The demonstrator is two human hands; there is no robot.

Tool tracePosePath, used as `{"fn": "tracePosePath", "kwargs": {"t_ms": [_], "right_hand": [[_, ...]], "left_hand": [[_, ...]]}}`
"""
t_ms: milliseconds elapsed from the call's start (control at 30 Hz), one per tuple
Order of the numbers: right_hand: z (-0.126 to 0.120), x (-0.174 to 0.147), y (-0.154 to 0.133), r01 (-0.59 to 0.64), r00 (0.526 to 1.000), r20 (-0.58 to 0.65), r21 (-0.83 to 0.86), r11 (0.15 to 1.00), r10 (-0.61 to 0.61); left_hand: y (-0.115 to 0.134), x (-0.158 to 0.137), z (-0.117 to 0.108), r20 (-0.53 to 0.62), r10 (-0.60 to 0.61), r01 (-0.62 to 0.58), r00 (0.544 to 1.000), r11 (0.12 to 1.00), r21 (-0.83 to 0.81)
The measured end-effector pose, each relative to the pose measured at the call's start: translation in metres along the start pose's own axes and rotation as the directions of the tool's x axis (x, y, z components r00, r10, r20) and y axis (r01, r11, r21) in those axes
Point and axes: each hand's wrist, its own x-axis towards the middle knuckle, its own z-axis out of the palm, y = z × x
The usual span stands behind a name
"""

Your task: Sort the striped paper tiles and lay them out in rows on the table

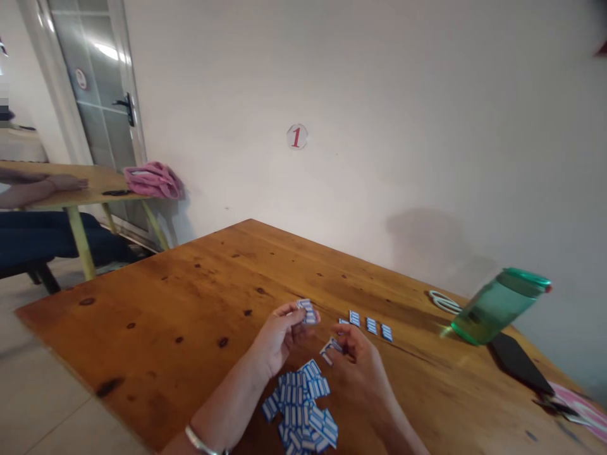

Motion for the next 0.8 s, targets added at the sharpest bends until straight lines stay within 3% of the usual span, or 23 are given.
{"fn": "tracePosePath", "kwargs": {"t_ms": [133, 300, 533, 633, 800], "right_hand": [[-0.015, -0.001, 0.011, -0.052, 0.99, -0.115, 0.195, 0.98, 0.075], [-0.009, -0.001, 0.026, -0.09, 0.984, -0.126, 0.245, 0.965, 0.124], [-0.012, -0.01, 0.017, -0.289, 0.953, 0.069, 0.496, 0.819, 0.294], [-0.017, -0.011, 0.01, -0.259, 0.957, -0.002, 0.453, 0.853, 0.291], [-0.019, -0.011, 0.007, -0.159, 0.976, -0.092, 0.325, 0.932, 0.199]], "left_hand": [[-0.016, -0.006, 0.008, 0.159, -0.095, 0.059, 0.983, 0.973, 0.222], [-0.024, -0.01, 0.012, 0.185, -0.176, 0.087, 0.967, 0.909, 0.409], [-0.024, -0.013, 0.015, 0.183, -0.181, 0.099, 0.966, 0.919, 0.382], [-0.028, -0.011, 0.014, 0.166, -0.152, 0.082, 0.974, 0.928, 0.364], [-0.034, -0.007, 0.012, 0.016, -0.048, 0.036, 0.999, 0.895, 0.444]]}}
